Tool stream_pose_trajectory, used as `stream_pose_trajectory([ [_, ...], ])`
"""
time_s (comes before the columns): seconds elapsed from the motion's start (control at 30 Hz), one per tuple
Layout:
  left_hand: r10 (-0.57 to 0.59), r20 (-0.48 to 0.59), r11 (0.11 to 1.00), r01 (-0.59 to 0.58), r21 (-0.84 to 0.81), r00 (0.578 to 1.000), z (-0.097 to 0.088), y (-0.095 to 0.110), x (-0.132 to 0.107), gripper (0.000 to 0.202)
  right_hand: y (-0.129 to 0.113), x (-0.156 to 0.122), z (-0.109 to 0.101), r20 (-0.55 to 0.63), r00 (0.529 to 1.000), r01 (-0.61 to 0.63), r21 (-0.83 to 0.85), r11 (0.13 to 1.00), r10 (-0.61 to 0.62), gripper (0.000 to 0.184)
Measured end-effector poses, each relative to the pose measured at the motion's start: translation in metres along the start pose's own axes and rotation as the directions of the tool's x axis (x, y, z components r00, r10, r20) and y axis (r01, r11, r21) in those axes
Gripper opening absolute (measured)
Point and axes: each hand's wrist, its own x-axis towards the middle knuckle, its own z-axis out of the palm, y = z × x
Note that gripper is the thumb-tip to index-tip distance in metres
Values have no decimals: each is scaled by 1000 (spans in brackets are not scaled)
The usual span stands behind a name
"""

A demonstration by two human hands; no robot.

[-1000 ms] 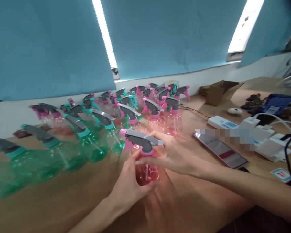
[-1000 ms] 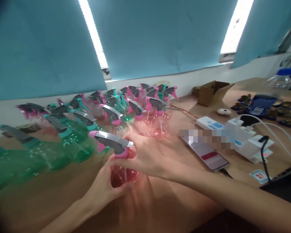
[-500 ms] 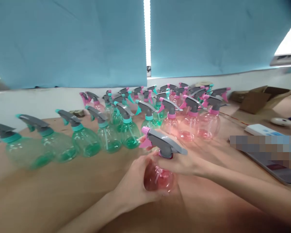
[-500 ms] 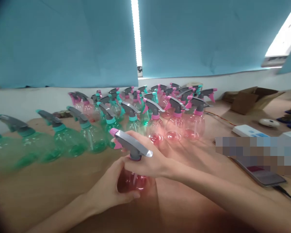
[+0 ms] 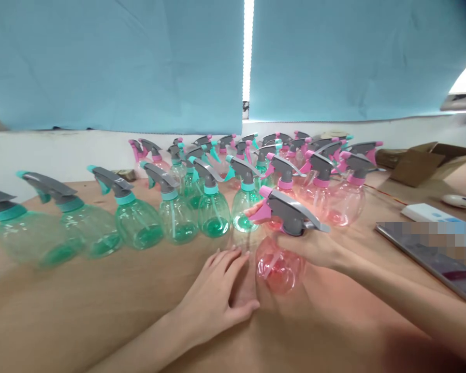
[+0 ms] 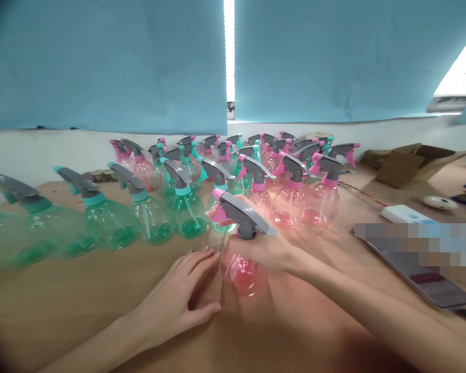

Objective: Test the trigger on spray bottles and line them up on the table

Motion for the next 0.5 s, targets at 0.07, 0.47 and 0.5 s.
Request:
stream_pose_trajectory([
  [0.07, -3, 9, 1000, 2, 7, 1000, 0, 0, -1, 65, 0, -1, 0, -19, 1000, -16, 17, 1000, 16, 15],
  [0.47, 7, 23, 1000, -8, 23, 1000, -2, -1, -3, 59, -1, -4, -4, 15, 996, -89, -9, 996, 89, 33],
  [0.5, 9, 22, 1000, -9, 24, 1000, -1, -1, -3, 58, 0, -4, -5, 6, 996, -90, -21, 996, 90, 34],
])
